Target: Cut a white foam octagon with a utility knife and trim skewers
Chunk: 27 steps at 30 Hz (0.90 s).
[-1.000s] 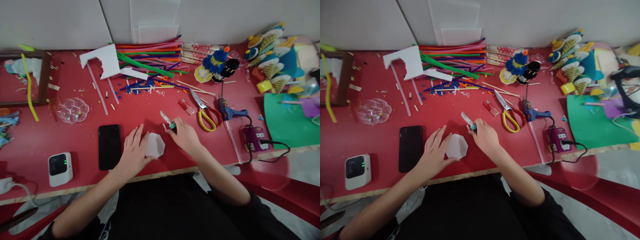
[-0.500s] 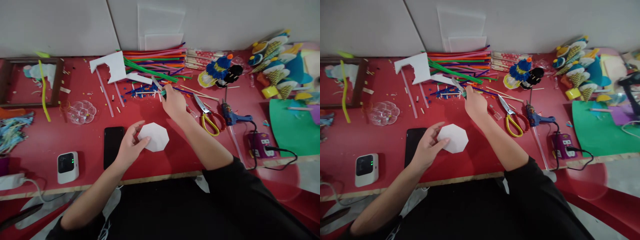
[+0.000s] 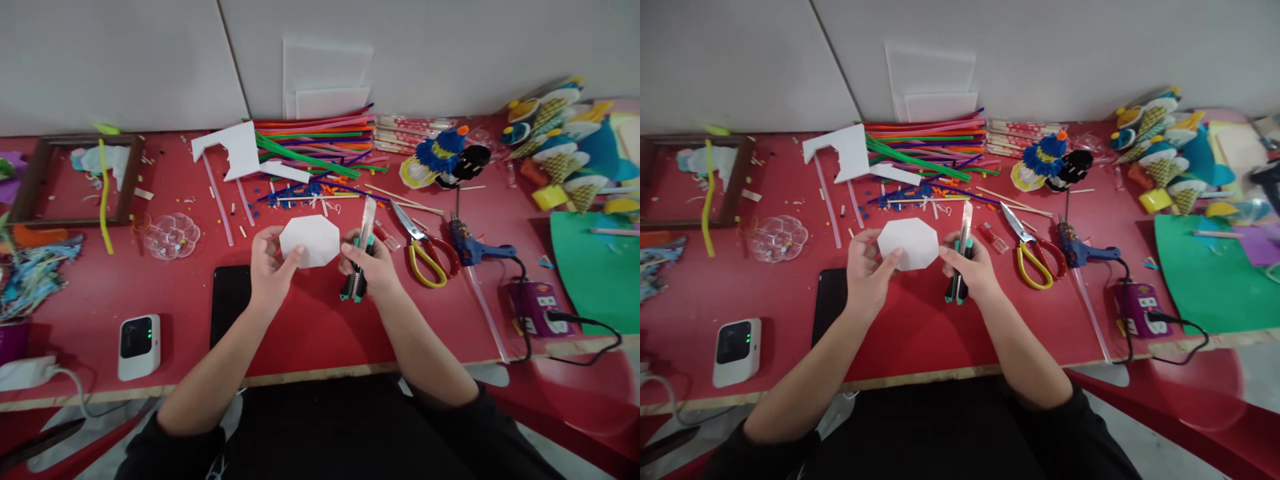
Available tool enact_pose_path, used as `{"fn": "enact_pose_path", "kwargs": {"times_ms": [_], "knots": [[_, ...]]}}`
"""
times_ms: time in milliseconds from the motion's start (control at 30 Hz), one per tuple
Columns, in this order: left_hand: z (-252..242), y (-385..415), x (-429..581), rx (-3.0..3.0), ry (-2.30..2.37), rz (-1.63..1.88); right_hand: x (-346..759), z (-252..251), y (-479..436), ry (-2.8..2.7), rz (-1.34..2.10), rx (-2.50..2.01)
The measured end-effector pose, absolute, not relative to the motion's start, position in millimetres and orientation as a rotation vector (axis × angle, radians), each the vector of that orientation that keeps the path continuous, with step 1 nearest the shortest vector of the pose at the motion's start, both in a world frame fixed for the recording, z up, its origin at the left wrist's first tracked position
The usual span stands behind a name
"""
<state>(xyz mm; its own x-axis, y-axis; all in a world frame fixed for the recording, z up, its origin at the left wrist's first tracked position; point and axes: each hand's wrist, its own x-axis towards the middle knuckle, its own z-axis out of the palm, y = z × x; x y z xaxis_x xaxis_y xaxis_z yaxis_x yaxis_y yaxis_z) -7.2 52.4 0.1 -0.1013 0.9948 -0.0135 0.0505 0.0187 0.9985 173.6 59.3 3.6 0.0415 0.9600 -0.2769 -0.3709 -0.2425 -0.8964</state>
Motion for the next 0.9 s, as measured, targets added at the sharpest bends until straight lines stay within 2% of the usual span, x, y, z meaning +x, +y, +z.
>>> {"fn": "enact_pose_path", "kwargs": {"times_ms": [333, 667, 900], "knots": [[-5, 53, -20, 0.877, 1.093, 1.179, 178, -3, 61, -0.65, 1.463, -1.082], [-1, 46, -17, 1.353, 0.865, 1.138, 178, -3, 60, -0.567, 1.309, -1.036], [-7, 41, -15, 1.348, 0.872, 1.194, 177, -3, 56, -0.568, 1.288, -1.021]]}}
